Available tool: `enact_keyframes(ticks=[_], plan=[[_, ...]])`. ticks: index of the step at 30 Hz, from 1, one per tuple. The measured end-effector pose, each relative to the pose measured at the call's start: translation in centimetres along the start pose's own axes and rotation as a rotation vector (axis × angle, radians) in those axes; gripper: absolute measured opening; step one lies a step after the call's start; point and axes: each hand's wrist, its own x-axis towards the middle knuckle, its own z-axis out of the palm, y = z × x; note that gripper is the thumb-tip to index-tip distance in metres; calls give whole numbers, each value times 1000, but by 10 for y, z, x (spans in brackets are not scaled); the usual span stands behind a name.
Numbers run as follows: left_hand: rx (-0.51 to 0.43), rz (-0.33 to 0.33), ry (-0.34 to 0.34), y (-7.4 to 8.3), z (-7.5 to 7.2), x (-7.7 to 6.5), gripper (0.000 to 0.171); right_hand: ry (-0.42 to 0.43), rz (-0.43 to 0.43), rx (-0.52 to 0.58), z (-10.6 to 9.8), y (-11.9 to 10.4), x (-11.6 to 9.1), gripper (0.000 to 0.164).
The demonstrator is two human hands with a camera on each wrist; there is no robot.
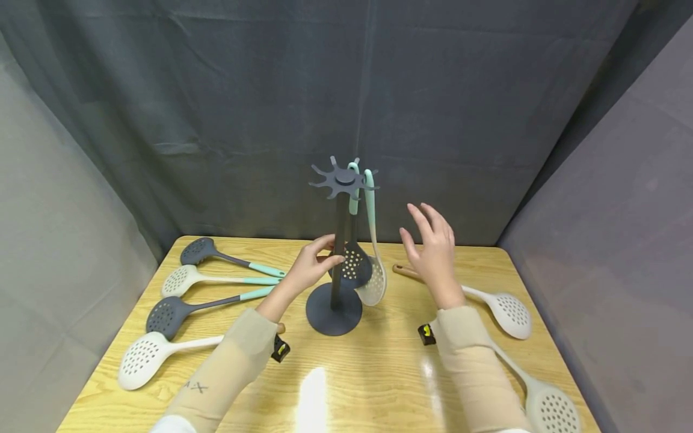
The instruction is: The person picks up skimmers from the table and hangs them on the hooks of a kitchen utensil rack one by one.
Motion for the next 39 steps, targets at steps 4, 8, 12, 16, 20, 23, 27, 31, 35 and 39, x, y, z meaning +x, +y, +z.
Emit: enact_keyframes(ticks=[4,8,12,16,20,23,27,31,35,39], plan=[[3,-4,-2,1,0,-1,40,-71,45,-96,0,24,-21,55],[14,-9,0,2,1,-1,41,-155,125,-162,-2,44,-44,57],[16,-8,2,3,0,-2,41,-233,234,-185,-6,59,-64,59],[12,-4,0,3,0,-2,40,-269,287,-210,-11,72,-80,61],[14,4,5,4,0,-1,39,-291,309,-232,-15,85,-94,62],[13,8,8,3,0,-1,39,-312,337,-240,-18,93,-106,61],[5,15,8,2,1,-1,38,-355,390,-263,-23,101,-123,59],[-1,23,9,1,2,-1,37,-429,467,-285,-28,104,-137,58],[-4,24,11,1,2,0,37,-521,554,-303,-31,106,-148,58],[-12,30,16,0,2,-1,37,-605,623,-320,-33,108,-157,56]])
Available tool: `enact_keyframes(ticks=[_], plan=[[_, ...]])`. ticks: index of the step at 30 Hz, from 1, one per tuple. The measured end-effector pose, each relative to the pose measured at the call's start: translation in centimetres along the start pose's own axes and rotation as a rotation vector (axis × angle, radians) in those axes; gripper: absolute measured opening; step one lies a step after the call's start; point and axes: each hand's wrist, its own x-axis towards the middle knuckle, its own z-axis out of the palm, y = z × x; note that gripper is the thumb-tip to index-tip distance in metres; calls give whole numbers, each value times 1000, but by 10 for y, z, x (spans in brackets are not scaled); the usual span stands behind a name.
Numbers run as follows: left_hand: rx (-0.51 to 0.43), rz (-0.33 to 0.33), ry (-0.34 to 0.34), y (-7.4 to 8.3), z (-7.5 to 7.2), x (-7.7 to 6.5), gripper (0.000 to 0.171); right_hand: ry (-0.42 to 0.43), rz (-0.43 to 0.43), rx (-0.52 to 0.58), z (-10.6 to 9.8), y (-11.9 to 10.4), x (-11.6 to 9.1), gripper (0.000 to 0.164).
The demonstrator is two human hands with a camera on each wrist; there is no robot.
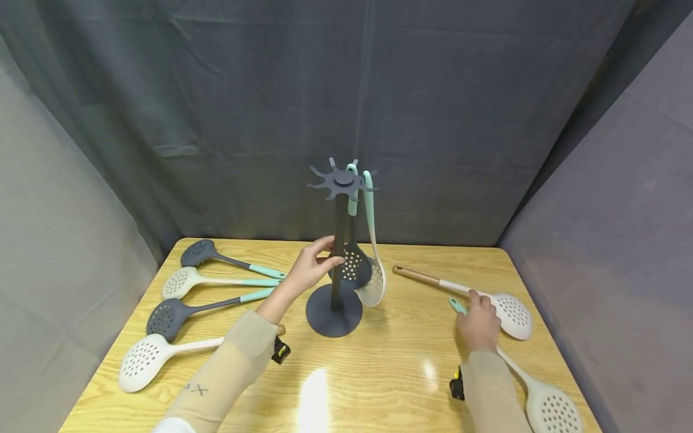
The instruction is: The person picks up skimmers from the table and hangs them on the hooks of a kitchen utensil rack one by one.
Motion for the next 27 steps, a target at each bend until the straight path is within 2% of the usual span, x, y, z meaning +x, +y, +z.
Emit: enact_keyframes(ticks=[11,21,27], plan=[[4,6,11,0,0,0,37,-124,84,-38,5,16,-6,50],[4,3,1,0,0,0,36,-140,76,-43,7,26,-8,43],[3,10,21,-29,6,6,38,-166,88,-38,9,27,-9,39]])
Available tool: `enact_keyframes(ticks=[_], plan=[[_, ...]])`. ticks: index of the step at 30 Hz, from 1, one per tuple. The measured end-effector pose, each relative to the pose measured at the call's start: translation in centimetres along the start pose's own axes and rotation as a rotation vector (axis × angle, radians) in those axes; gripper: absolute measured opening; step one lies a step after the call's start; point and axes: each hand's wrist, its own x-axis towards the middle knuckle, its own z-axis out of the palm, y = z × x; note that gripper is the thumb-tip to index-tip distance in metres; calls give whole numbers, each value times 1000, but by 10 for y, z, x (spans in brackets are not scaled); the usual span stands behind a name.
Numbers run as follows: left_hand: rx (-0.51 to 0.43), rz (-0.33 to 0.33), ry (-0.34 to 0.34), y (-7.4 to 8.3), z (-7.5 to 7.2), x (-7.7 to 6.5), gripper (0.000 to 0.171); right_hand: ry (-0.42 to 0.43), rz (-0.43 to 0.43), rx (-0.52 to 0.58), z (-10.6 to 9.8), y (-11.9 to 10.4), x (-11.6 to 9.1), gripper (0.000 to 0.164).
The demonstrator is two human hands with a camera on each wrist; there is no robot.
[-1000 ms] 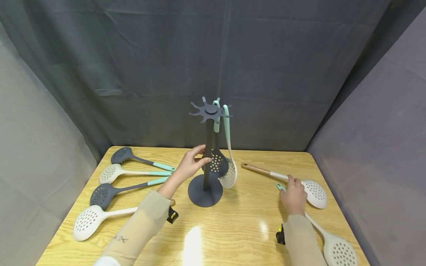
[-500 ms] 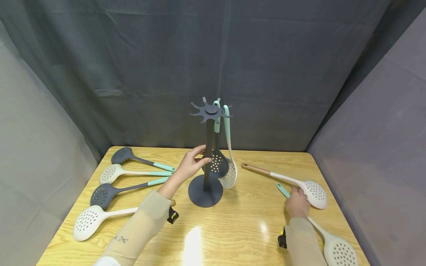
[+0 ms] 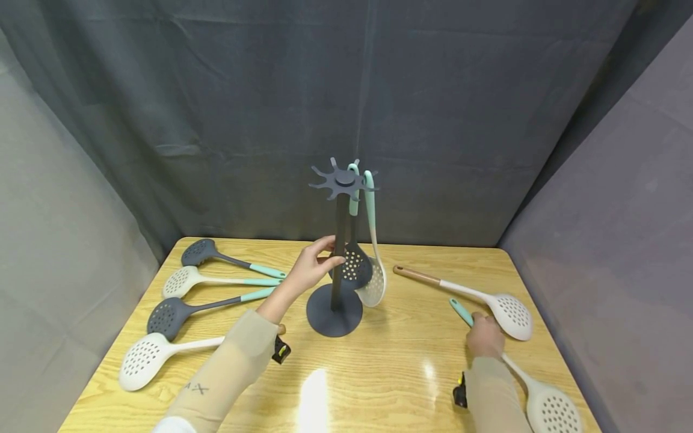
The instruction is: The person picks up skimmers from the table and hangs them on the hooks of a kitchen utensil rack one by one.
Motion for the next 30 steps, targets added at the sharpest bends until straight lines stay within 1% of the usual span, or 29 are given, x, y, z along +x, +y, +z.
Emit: enact_keyframes(ticks=[1,2,7,13,14,16,21,23,26,30], plan=[[-2,2,4,-5,1,1,38,-2,3,3,0,0,0,39],[-2,5,6,-6,1,1,38,-4,7,7,0,0,-1,39],[-3,3,10,-7,1,2,39,-4,5,17,-1,-2,-3,39],[3,-4,3,-6,2,2,40,-24,14,17,-3,-4,-4,39],[2,-5,2,-5,2,2,40,-25,14,16,-3,-4,-4,39],[11,6,-3,5,0,-1,38,-27,16,13,-4,-5,-4,39],[16,9,-15,26,-5,-5,37,-44,21,14,-3,-4,-2,40],[14,7,-15,26,-4,-5,37,-56,28,19,-4,-4,-1,41],[15,6,-6,15,-2,-3,37,-70,37,29,-6,-7,0,42],[9,0,7,-4,2,1,38,-69,26,48,-11,-12,1,41]])
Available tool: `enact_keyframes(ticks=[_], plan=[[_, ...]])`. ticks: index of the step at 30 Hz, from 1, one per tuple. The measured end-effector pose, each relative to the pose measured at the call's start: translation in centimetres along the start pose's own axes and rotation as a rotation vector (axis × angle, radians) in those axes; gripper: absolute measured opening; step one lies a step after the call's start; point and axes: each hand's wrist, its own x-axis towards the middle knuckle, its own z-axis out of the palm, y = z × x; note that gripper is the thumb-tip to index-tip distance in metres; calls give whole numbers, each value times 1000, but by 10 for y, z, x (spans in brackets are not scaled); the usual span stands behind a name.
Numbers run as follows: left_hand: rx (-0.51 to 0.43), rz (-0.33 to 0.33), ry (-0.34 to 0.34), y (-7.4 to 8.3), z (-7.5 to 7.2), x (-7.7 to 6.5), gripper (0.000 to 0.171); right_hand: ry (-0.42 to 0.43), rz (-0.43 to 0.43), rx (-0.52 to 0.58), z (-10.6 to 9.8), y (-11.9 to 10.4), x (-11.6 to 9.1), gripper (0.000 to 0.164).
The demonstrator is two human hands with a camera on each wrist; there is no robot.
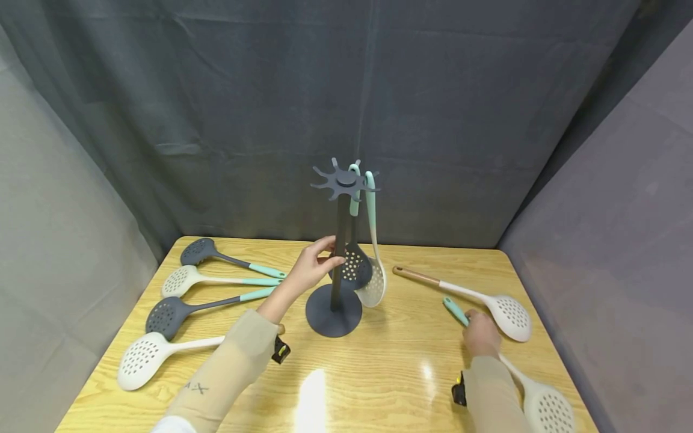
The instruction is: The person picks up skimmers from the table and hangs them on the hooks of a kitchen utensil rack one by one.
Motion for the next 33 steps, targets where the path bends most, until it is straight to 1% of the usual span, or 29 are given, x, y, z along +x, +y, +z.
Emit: enact_keyframes(ticks=[4,10,13,19,22,25,32,33], plan=[[-9,9,1,-4,0,0,38,12,-21,14,-4,-8,2,39],[-7,7,-2,-4,0,0,38,38,-46,43,-8,-22,4,37],[-2,6,-2,-4,0,0,38,75,-62,70,-11,-28,6,37],[-5,-1,-3,-3,0,0,39,171,-134,81,-20,-41,9,35],[-11,0,-4,-3,0,0,39,191,-143,88,-26,-49,9,34],[-9,-5,-11,-1,-1,0,39,197,-140,117,-33,-58,9,35],[7,-7,-31,35,-8,-8,38,248,-180,160,-47,-76,7,34],[6,-7,-31,35,-8,-8,38,261,-188,159,-49,-78,7,34]])
